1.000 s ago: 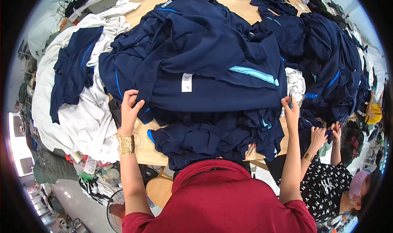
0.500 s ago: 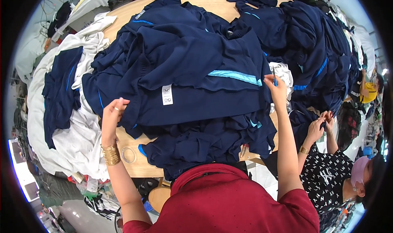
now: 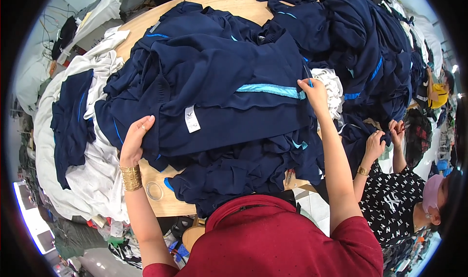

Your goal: Trimming loose threads and inspecting blue athletic shorts in a textile manufacturing facility.

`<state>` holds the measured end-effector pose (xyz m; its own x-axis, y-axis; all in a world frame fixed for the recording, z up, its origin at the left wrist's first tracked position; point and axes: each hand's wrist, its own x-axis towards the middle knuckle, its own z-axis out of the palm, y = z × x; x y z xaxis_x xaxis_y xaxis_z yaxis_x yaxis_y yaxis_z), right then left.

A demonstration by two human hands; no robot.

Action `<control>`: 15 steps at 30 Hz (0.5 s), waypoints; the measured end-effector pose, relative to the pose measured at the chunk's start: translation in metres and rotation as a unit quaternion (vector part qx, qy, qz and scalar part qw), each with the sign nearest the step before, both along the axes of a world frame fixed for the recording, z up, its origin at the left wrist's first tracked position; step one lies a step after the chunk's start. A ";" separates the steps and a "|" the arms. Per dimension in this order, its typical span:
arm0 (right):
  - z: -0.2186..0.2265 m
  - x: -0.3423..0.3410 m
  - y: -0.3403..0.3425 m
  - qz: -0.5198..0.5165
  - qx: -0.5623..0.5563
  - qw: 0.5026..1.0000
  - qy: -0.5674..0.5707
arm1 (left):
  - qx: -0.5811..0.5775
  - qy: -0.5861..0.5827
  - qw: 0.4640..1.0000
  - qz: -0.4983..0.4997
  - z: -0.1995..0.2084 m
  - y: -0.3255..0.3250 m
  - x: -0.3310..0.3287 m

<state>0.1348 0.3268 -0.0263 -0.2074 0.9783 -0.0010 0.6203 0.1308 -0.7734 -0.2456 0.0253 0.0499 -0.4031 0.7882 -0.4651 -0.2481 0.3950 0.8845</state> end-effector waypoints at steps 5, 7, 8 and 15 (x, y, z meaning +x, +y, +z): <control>0.001 -0.003 -0.008 0.001 -0.045 0.998 0.045 | 0.178 0.010 0.977 0.113 -0.001 -0.008 0.008; -0.006 0.000 -0.007 0.007 0.018 0.998 0.058 | 0.214 0.066 0.962 0.155 -0.005 -0.011 0.000; -0.011 0.004 -0.004 0.009 -0.005 0.998 0.066 | 0.229 0.106 0.951 0.176 -0.012 -0.015 -0.007; -0.015 0.021 -0.021 -0.022 0.012 0.997 0.067 | 0.151 0.099 0.956 0.232 -0.026 -0.033 -0.008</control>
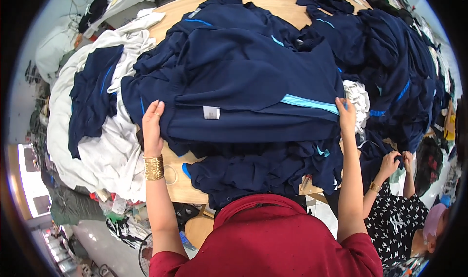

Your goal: Trimming loose threads and inspecting blue athletic shorts in a textile manufacturing facility.

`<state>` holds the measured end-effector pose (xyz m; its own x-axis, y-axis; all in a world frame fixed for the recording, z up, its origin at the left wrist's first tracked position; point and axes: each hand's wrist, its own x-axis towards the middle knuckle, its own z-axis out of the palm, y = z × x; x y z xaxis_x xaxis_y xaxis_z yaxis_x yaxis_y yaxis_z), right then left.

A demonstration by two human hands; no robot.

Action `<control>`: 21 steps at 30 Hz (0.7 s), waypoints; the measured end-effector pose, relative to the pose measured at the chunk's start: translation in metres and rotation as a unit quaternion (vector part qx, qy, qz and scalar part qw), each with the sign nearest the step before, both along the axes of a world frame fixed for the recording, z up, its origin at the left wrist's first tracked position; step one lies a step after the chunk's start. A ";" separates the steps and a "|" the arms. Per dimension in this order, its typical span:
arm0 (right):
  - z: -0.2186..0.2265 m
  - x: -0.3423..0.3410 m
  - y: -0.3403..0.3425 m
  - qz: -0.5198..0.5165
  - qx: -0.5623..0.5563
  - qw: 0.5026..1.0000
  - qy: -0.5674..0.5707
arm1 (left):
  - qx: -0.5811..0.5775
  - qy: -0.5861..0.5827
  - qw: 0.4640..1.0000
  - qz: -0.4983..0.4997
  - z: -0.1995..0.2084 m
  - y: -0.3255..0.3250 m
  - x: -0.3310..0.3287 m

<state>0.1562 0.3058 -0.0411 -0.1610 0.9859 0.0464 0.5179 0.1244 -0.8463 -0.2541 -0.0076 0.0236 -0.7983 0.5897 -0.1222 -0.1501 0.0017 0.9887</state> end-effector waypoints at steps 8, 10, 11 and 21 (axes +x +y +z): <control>0.000 0.010 -0.015 -0.007 0.012 1.000 -0.023 | -0.062 0.071 0.992 -0.083 0.004 -0.015 0.006; 0.001 0.009 -0.020 -0.008 0.016 0.999 -0.038 | -0.071 0.074 0.991 -0.087 0.000 -0.021 0.003; 0.002 0.009 -0.023 -0.009 0.016 0.999 -0.039 | -0.080 0.079 0.990 -0.089 -0.001 -0.022 0.003; 0.039 -0.091 -0.044 0.133 0.068 0.987 0.065 | -0.194 0.216 0.956 -0.031 0.010 -0.008 0.012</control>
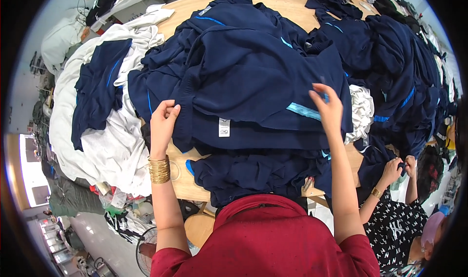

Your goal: Trimming loose threads and inspecting blue athletic shorts in a textile manufacturing facility.

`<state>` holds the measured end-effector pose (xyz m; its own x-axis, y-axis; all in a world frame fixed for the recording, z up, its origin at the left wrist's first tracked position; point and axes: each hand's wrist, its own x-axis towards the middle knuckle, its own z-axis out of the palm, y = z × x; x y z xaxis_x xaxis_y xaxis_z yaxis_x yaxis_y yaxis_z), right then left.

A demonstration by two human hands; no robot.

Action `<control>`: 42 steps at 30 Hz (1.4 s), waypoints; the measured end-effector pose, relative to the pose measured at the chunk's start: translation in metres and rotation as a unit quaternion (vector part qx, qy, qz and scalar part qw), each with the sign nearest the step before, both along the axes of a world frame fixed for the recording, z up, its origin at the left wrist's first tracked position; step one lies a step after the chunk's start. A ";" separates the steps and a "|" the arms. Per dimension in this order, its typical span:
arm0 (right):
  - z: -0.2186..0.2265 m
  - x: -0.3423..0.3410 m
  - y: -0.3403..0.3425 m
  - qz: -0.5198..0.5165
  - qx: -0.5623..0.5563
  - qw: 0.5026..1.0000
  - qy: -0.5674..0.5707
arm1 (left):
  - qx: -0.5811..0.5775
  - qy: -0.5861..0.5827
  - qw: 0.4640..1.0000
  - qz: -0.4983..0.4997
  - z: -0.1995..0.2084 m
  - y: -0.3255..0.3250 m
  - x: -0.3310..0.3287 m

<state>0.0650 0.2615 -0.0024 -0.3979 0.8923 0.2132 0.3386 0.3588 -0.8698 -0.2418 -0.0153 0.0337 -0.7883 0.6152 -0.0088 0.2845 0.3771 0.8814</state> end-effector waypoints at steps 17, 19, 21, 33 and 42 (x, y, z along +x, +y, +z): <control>0.039 -0.054 -0.142 0.497 0.084 0.863 0.045 | 0.197 -0.197 0.958 -0.073 -0.001 0.060 0.090; 0.039 -0.049 -0.142 0.541 0.025 0.840 -0.030 | 0.208 -0.284 0.936 -0.012 -0.002 0.056 0.073; 0.034 -0.048 -0.132 0.521 -0.062 0.849 0.066 | 0.258 -0.348 0.901 0.031 0.000 0.049 0.069; 0.019 -0.119 -0.095 0.374 -0.001 0.926 0.054 | 0.452 -0.558 0.695 -0.017 -0.022 0.032 0.056; 0.019 -0.103 -0.082 0.336 0.090 0.935 0.064 | 0.402 -0.576 0.709 -0.064 -0.028 0.028 0.055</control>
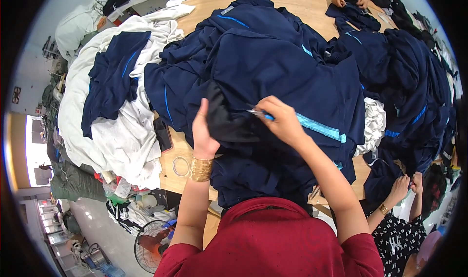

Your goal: Trimming loose threads and inspecting blue athletic shorts in a textile manufacturing facility.

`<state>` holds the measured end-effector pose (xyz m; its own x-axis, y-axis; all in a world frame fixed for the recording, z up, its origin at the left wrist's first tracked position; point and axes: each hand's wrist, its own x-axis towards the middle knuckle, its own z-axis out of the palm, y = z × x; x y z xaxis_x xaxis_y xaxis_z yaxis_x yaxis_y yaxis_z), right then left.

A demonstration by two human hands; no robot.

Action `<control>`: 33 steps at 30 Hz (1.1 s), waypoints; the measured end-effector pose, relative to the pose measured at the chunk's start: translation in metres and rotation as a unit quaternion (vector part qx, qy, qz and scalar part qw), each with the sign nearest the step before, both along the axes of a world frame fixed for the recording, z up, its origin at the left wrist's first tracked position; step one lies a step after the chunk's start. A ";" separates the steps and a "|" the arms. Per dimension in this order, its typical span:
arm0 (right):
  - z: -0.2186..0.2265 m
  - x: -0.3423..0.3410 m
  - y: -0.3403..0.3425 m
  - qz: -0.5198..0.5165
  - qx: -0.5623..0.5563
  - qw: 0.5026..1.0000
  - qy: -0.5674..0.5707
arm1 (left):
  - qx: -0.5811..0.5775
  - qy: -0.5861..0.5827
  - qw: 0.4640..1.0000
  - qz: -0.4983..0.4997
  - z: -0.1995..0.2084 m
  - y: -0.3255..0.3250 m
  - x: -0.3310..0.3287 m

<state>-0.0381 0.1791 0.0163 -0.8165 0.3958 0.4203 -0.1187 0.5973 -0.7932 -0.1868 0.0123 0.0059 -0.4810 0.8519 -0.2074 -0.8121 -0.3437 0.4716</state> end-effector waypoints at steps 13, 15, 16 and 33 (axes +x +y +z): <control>-0.067 0.130 0.157 -0.500 -0.005 0.847 -0.178 | -0.256 0.552 0.785 0.116 0.033 0.037 -0.013; -0.071 0.130 0.160 -0.490 -0.080 0.852 -0.165 | -0.263 0.435 0.861 -0.023 0.027 0.054 -0.021; -0.062 0.127 0.155 -0.477 -0.116 0.854 -0.172 | -0.255 0.339 0.901 -0.091 0.026 0.062 -0.023; -0.050 0.235 0.120 -0.449 -0.132 0.877 -0.113 | -0.296 0.432 0.810 0.262 0.011 -0.026 -0.038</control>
